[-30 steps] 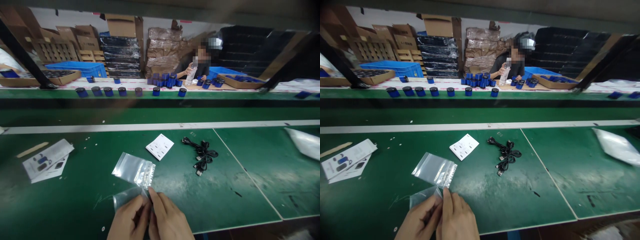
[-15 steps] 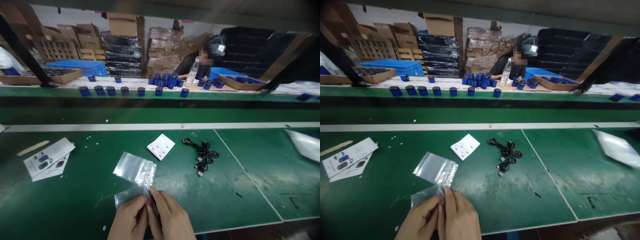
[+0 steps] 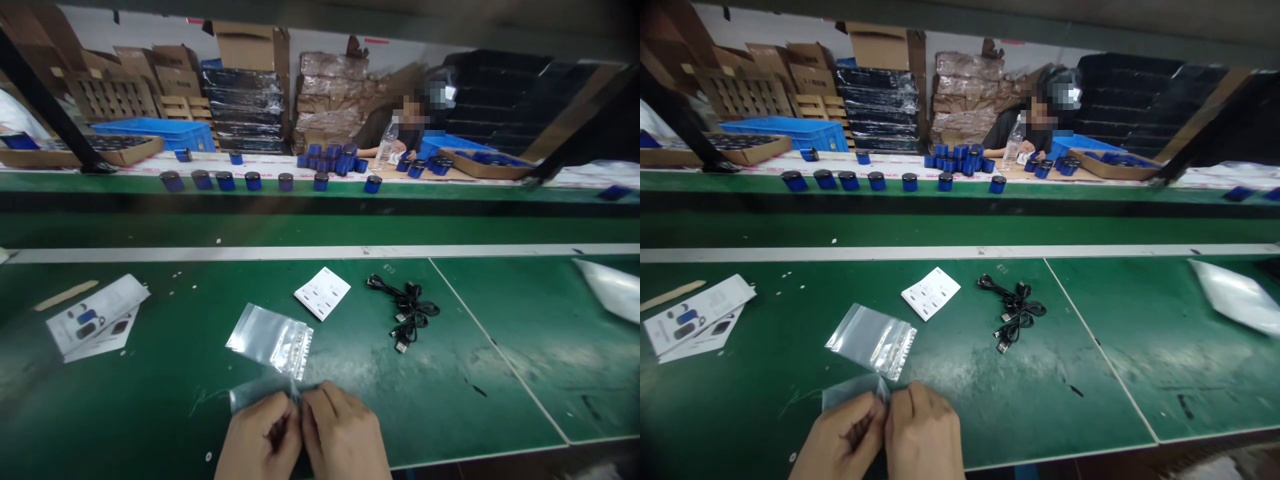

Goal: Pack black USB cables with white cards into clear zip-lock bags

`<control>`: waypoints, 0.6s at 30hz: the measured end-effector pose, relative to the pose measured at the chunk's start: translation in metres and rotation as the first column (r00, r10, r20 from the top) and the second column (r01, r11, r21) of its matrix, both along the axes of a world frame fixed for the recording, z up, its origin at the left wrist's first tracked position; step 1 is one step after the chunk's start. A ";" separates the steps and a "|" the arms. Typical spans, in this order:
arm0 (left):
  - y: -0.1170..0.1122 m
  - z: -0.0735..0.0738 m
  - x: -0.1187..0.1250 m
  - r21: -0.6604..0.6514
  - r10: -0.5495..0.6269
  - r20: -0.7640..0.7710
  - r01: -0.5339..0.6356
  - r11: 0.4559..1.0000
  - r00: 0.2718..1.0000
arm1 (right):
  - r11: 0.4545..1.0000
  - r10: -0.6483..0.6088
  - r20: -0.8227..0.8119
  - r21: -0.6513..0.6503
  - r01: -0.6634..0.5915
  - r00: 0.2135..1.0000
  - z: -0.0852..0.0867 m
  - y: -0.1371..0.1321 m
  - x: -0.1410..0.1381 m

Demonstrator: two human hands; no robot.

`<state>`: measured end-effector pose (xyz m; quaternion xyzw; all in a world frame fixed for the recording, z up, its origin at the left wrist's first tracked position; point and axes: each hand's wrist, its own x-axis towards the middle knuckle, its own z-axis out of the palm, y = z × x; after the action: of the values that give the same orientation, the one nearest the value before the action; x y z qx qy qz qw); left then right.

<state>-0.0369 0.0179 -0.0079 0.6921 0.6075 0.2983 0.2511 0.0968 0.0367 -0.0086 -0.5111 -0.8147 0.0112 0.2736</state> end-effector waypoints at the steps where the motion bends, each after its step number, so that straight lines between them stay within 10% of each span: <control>1: -0.001 -0.001 0.000 0.032 0.014 -0.008 -0.013 0.999 1.000 | 1.000 -0.030 -0.005 -0.009 0.030 1.000 0.002 0.003 0.001; 5: -0.003 -0.001 0.002 0.028 0.066 0.046 -0.067 0.997 0.997 | 0.936 0.127 -0.029 -0.327 -0.130 0.991 0.033 0.028 0.017; 9: -0.002 0.003 0.002 -0.048 0.046 0.132 -0.040 0.998 0.990 | 0.963 0.200 0.198 -0.221 -0.155 0.960 0.063 0.074 0.038; 18: -0.002 -0.003 0.001 -0.069 0.050 0.118 -0.042 0.997 0.992 | 0.900 0.377 0.313 -0.348 -0.264 0.872 0.046 0.126 0.040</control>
<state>-0.0358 0.0160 -0.0107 0.6502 0.6164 0.3248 0.3030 0.1369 0.1629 0.0376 -0.3949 -0.9147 0.0808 0.0290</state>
